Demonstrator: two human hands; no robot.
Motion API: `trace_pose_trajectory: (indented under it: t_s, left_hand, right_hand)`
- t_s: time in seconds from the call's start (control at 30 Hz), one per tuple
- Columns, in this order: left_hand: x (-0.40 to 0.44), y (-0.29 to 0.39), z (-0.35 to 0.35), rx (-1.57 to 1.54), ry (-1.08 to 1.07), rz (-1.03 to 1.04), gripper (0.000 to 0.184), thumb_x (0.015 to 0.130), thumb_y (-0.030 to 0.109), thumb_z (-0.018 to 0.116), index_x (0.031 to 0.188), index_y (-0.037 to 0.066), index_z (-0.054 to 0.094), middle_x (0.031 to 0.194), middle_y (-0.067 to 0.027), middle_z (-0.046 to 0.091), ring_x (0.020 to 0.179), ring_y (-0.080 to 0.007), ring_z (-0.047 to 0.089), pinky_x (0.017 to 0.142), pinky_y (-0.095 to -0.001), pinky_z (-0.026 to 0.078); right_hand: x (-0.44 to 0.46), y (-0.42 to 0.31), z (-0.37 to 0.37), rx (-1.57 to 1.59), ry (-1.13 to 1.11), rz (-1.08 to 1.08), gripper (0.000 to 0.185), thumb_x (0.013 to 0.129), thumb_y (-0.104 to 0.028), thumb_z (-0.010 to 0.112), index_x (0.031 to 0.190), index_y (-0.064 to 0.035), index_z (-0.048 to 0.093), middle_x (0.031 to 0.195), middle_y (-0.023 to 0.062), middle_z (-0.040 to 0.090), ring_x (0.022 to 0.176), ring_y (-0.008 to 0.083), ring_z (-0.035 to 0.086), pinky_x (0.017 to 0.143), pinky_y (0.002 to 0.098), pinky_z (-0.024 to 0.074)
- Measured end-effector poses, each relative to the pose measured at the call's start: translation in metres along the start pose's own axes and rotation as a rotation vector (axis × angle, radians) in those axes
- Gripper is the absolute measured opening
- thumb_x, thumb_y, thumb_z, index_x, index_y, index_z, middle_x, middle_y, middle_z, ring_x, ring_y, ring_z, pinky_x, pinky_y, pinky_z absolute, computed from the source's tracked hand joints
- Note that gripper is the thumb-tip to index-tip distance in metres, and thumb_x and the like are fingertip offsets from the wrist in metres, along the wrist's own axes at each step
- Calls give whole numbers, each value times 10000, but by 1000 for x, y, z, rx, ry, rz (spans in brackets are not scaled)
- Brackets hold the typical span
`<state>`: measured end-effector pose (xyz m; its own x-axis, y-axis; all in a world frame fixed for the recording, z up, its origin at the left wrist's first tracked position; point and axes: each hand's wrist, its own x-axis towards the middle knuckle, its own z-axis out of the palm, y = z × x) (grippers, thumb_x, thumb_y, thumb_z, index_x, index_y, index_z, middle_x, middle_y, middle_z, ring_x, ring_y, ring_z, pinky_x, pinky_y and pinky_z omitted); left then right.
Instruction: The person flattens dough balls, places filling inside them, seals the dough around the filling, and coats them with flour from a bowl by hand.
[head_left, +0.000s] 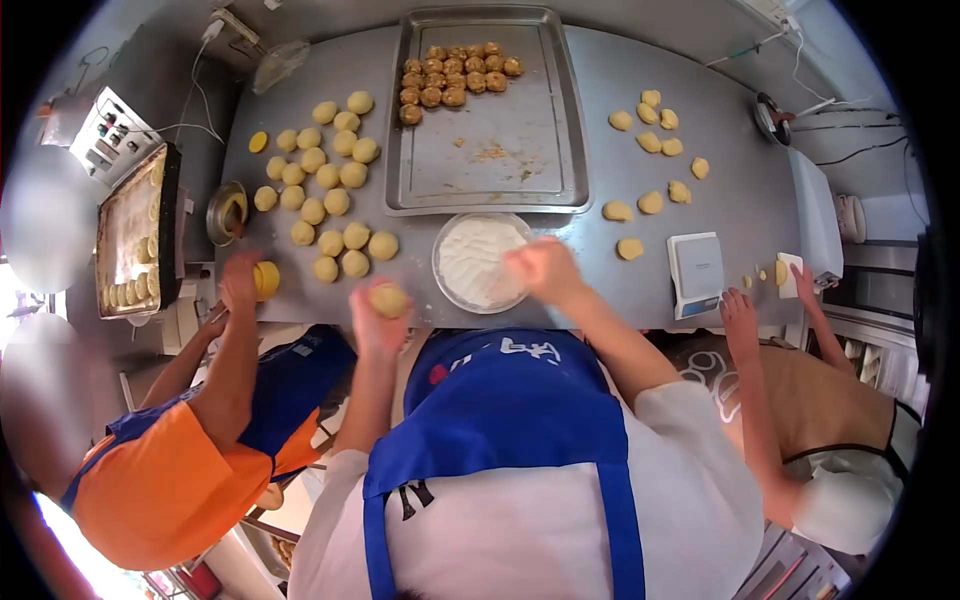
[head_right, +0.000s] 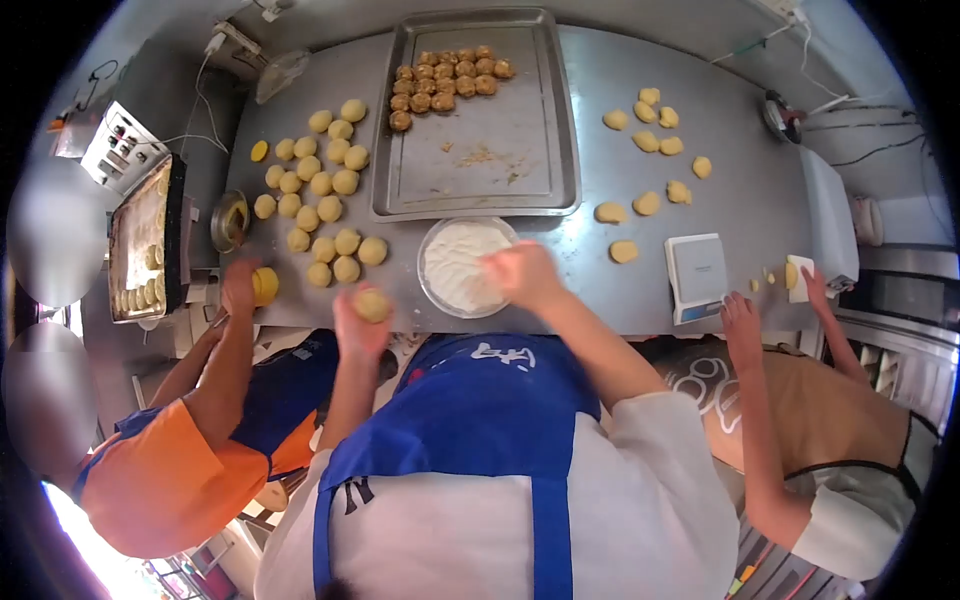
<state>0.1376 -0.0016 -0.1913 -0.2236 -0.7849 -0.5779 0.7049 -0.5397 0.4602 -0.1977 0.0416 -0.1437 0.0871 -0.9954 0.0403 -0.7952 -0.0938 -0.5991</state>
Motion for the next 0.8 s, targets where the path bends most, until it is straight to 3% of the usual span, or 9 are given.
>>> trace_pose_trajectory:
  t_s: [0.03, 0.1, 0.17, 0.27, 0.4, 0.5, 0.67, 0.73, 0.8]
  left_hand:
    - [-10, 12, 24, 51, 398, 176, 375, 1007, 419, 442, 1142, 88, 553, 978, -62, 596, 924, -227, 587, 798, -446, 498]
    - [5, 29, -29, 236, 415, 338, 399, 989, 361, 502, 1239, 49, 500, 1131, -86, 575, 1025, -237, 577, 897, -420, 481]
    - [21, 29, -60, 367, 424, 404, 434, 978, 338, 531, 1280, 31, 478, 1196, -99, 566, 1081, -238, 568, 941, -406, 468]
    - [27, 28, -66, 851, 595, 339, 513, 966, 323, 578, 1357, 26, 429, 1293, -86, 539, 1115, -216, 540, 970, -334, 424]
    - [25, 16, -74, 850, 580, 359, 589, 941, 286, 605, 1410, 7, 384, 1297, -102, 533, 1097, -200, 529, 937, -320, 427]
    - [33, 18, -103, 934, 616, 383, 643, 927, 293, 613, 1443, 5, 357, 1296, -98, 533, 1067, -192, 535, 899, -326, 443]
    - [28, 27, -110, 1053, 767, 296, 785, 910, 306, 625, 1528, -2, 251, 1281, -107, 529, 1037, -192, 546, 851, -329, 459]
    - [27, 27, -124, 963, 780, 297, 842, 904, 317, 639, 1554, 0, 207, 1288, -127, 518, 1072, -212, 547, 907, -330, 452]
    - [10, 28, -98, 951, 793, 388, 795, 901, 306, 641, 1524, -22, 271, 1378, -180, 463, 1200, -258, 497, 993, -348, 416]
  right_hand:
    - [-17, 24, -6, 55, 268, 136, 272, 886, -335, 631, 836, -96, 751, 700, 133, 680, 706, 336, 670, 760, 419, 536]
    - [-51, 101, -22, -143, 255, 503, 339, 886, -338, 669, 1072, -56, 701, 860, 174, 700, 808, 361, 674, 715, 447, 527]
    - [-83, 131, -46, -658, 367, 359, 439, 889, -283, 662, 1246, -33, 607, 1094, 226, 643, 1003, 396, 619, 851, 453, 508]
    - [-100, 151, -34, -364, 238, 610, 479, 894, -229, 661, 1299, 2, 554, 1202, 254, 586, 1079, 408, 582, 886, 459, 494]
    - [-77, 144, 0, -287, 352, 234, 448, 884, -203, 674, 1272, -2, 576, 1111, 228, 620, 1027, 407, 593, 874, 461, 495]
    - [-31, 130, 21, -161, 569, 368, 396, 873, -193, 677, 1215, -10, 601, 1061, 196, 634, 1000, 397, 594, 851, 467, 488]
    - [-5, 108, 55, -258, 558, 452, 336, 809, -165, 698, 1117, -48, 630, 1020, 145, 638, 960, 349, 596, 824, 479, 463]
    - [-23, 93, 46, -226, 398, 24, 354, 782, -157, 705, 1118, -66, 639, 1005, 132, 638, 950, 325, 597, 829, 464, 455]
    - [-55, 97, 28, -259, 348, -39, 364, 767, -150, 713, 1118, -85, 645, 1022, 113, 643, 955, 309, 597, 849, 448, 450]
